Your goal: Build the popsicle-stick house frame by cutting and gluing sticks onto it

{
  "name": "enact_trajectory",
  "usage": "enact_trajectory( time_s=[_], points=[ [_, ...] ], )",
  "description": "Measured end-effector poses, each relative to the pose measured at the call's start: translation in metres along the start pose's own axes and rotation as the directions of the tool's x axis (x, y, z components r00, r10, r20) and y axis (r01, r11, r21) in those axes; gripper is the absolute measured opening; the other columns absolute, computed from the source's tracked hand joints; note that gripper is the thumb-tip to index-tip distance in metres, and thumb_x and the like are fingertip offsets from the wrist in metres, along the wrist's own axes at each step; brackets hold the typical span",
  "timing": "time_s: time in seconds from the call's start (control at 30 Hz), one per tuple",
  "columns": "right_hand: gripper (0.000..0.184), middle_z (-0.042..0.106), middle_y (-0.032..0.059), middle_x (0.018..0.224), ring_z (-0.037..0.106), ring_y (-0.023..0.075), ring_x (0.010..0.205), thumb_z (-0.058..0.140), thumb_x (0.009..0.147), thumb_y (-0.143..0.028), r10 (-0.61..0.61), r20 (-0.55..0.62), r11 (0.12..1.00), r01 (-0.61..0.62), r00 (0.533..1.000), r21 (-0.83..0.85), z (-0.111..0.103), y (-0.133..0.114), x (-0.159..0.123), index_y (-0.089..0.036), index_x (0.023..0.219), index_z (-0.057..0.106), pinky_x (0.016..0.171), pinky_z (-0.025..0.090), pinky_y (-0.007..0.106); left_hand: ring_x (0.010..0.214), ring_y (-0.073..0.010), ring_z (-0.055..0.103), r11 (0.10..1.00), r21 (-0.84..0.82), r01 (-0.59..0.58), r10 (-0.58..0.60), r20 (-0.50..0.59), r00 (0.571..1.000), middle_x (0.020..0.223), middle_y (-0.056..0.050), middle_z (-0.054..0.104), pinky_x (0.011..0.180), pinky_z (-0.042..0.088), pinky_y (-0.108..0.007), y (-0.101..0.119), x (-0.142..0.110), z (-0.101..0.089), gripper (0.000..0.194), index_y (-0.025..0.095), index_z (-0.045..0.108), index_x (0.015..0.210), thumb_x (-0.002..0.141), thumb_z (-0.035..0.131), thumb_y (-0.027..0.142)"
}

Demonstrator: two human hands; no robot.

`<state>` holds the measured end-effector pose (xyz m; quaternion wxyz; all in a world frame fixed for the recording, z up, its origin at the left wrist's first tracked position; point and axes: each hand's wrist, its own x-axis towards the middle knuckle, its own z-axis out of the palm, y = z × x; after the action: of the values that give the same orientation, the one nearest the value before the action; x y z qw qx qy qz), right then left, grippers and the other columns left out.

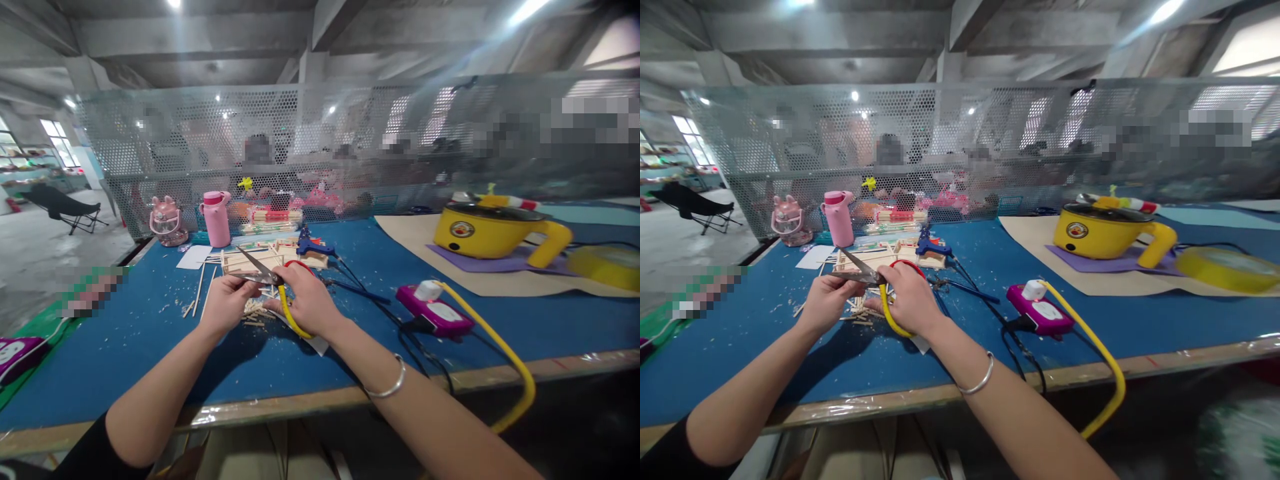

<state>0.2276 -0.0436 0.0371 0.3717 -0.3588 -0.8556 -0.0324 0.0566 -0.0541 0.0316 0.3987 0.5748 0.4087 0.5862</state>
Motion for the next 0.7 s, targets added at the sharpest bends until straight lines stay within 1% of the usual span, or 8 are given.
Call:
enact_trajectory(
  time_s=[0.2,0.3,0.4,0.47,0.57,0.63,0.7],
  points=[
    [0.052,0.055,0.0096,0.088,0.052,0.0218,0.082,0.051,0.075,-0.058,0.003,-0.004,0.999,-0.003,1.0,-0.034,-0.002,-0.001,-0.001,-0.016,0.106,0.054,0.072,0.043,0.032,0.058,-0.0136,0.06,1.0,-0.004,-0.005,0.005,0.005,1.0,0.067,-0.004,0.07,0.057,0.05,-0.025,0.001,-0.002,0.0,0.02,0.014,0.072,0.073,0.065,0.067,0.032],
    [0.049,0.058,0.0096,0.089,0.055,0.0212,0.082,0.051,0.077,-0.056,0.039,0.013,0.999,-0.039,0.999,-0.003,-0.002,-0.001,-0.002,-0.016,0.107,0.055,0.07,0.043,0.03,0.058,-0.0129,0.059,0.999,-0.011,-0.037,0.037,0.019,0.999,0.067,-0.003,0.069,0.057,0.05,-0.024,0.004,-0.004,0.002,0.019,0.014,0.072,0.072,0.064,0.067,0.03],
    [0.043,0.062,0.0085,0.091,0.057,0.02,0.083,0.051,0.079,-0.052,0.07,0.048,0.995,-0.073,0.996,0.068,-0.001,-0.001,-0.002,-0.018,0.105,0.057,0.071,0.043,0.029,0.057,-0.0114,0.057,0.997,0.003,-0.078,0.078,0.023,0.997,0.065,-0.002,0.068,0.057,0.049,-0.023,0.005,-0.003,0.003,0.016,0.015,0.072,0.072,0.064,0.067,0.028],
    [0.042,0.063,0.0076,0.091,0.058,0.0193,0.082,0.053,0.078,-0.051,0.092,0.06,0.988,-0.099,0.994,0.119,0.001,-0.001,-0.001,-0.018,0.103,0.057,0.071,0.043,0.029,0.058,-0.0109,0.056,0.995,0.007,-0.1,0.1,0.001,0.995,0.065,-0.001,0.067,0.058,0.049,-0.022,0.002,0.0,0.003,0.015,0.015,0.071,0.073,0.065,0.067,0.027],
    [0.044,0.063,0.0073,0.095,0.058,0.0194,0.083,0.057,0.075,-0.05,0.127,0.036,0.978,-0.131,0.991,0.163,0.004,0.001,-0.001,-0.018,0.105,0.055,0.071,0.044,0.029,0.062,-0.011,0.057,0.992,0.008,-0.125,0.125,-0.068,0.99,0.072,-0.002,0.067,0.061,0.048,-0.023,-0.003,0.003,0.0,0.018,0.015,0.07,0.076,0.065,0.067,0.029],
    [0.048,0.061,0.0082,0.101,0.057,0.0207,0.088,0.058,0.074,-0.051,0.135,0.022,0.977,-0.136,0.991,0.162,0.003,0.003,-0.001,-0.019,0.109,0.052,0.075,0.044,0.031,0.064,-0.0112,0.057,0.991,0.018,-0.134,0.135,-0.11,0.985,0.076,-0.003,0.068,0.062,0.048,-0.023,-0.005,0.005,-0.002,0.019,0.015,0.07,0.077,0.064,0.068,0.03],
    [0.052,0.059,0.0096,0.105,0.056,0.0224,0.093,0.059,0.072,-0.052,0.133,0.027,0.981,-0.136,0.991,0.138,0.002,0.004,-0.001,-0.018,0.111,0.051,0.078,0.044,0.033,0.064,-0.0117,0.058,0.989,0.037,-0.143,0.147,-0.113,0.983,0.075,-0.003,0.067,0.063,0.048,-0.024,-0.006,0.006,-0.003,0.019,0.015,0.069,0.075,0.064,0.069,0.03]
  ],
)
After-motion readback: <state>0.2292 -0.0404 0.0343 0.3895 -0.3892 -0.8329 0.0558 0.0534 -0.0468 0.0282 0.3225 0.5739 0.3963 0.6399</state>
